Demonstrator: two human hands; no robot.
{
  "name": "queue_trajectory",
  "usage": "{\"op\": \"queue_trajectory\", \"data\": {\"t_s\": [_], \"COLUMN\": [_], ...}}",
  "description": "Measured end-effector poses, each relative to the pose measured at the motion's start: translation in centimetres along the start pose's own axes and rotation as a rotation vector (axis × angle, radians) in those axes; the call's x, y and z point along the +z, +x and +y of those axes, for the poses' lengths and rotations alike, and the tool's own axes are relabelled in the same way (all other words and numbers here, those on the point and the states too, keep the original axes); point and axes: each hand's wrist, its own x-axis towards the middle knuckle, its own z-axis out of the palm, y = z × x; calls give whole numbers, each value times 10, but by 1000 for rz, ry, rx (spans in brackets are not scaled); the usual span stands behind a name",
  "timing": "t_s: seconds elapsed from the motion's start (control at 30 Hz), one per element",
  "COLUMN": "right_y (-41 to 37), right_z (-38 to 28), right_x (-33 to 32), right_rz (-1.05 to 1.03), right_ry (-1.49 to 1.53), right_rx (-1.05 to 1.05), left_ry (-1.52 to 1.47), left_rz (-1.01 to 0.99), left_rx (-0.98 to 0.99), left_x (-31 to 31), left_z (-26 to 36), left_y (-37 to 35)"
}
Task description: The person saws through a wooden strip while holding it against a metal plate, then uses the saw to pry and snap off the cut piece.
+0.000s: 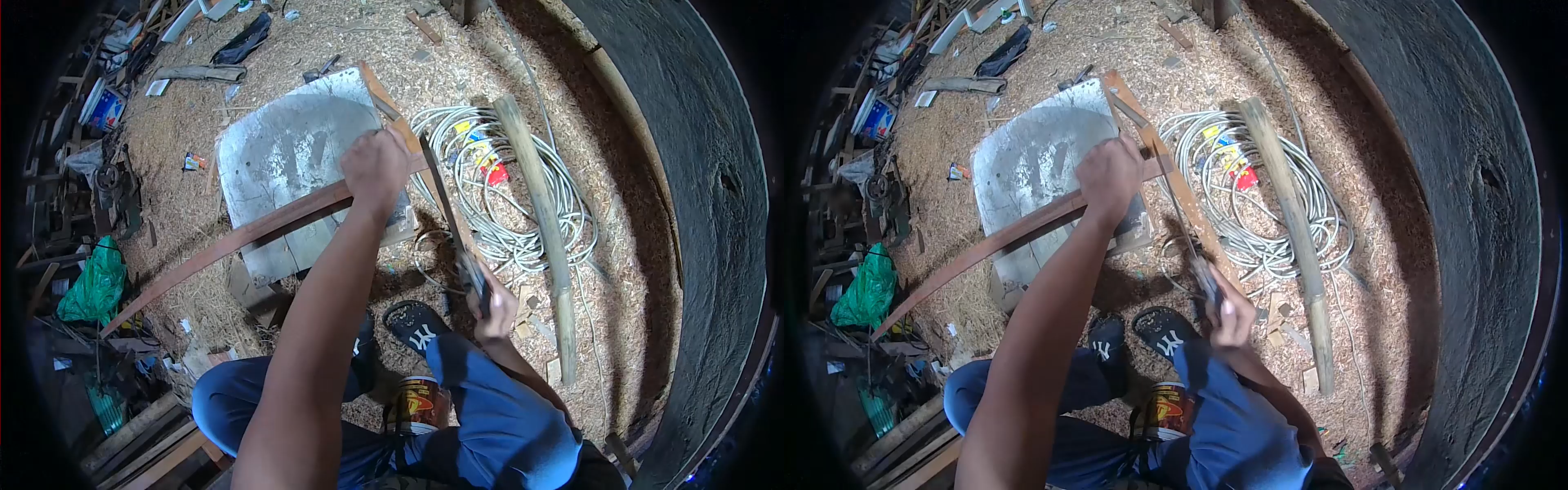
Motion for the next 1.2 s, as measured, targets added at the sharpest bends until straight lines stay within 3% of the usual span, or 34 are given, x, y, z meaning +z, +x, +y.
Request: {"op": "queue_trajectory", "data": {"t_s": [0.03,0.17,0.27,0.37,0.43,0.5,0.53,0.57,0.67,0.77,0.83,1.0,1.07,1.2], "right_y": [18,67,29,-6,-3,26,39,50,36,-7,-26,52,67,-4], "right_z": [-11,-9,-13,-7,2,8,9,6,5,12,8,-7,-10,16], "right_x": [5,29,22,7,7,13,22,33,22,-8,-16,18,30,-1], "right_rz": [-26,41,33,97,177,41,92,166,127,-16,35,26,43,-17], "right_ry": [-108,47,-14,147,166,51,-14,62,251,34,30,-83,53,-102], "right_rx": [-53,85,5,115,96,-14,38,87,120,3,120,66,156,18], "left_ry": [-10,-7,14,14,-8,1,18,19,52,46,15,32,54,42], "left_rz": [15,18,4,-25,6,-27,-61,-62,-77,-103,-49,-55,-42,-60], "left_rx": [19,39,-1,-44,18,-10,-36,-36,-25,-64,13,16,25,-1], "left_x": [0,0,-3,-2,1,-2,-3,-4,-4,-4,-2,-1,0,-6], "left_z": [2,-1,3,2,0,2,4,4,1,4,1,1,-2,4], "left_y": [1,0,4,3,2,2,2,2,-1,7,3,2,0,3]}}
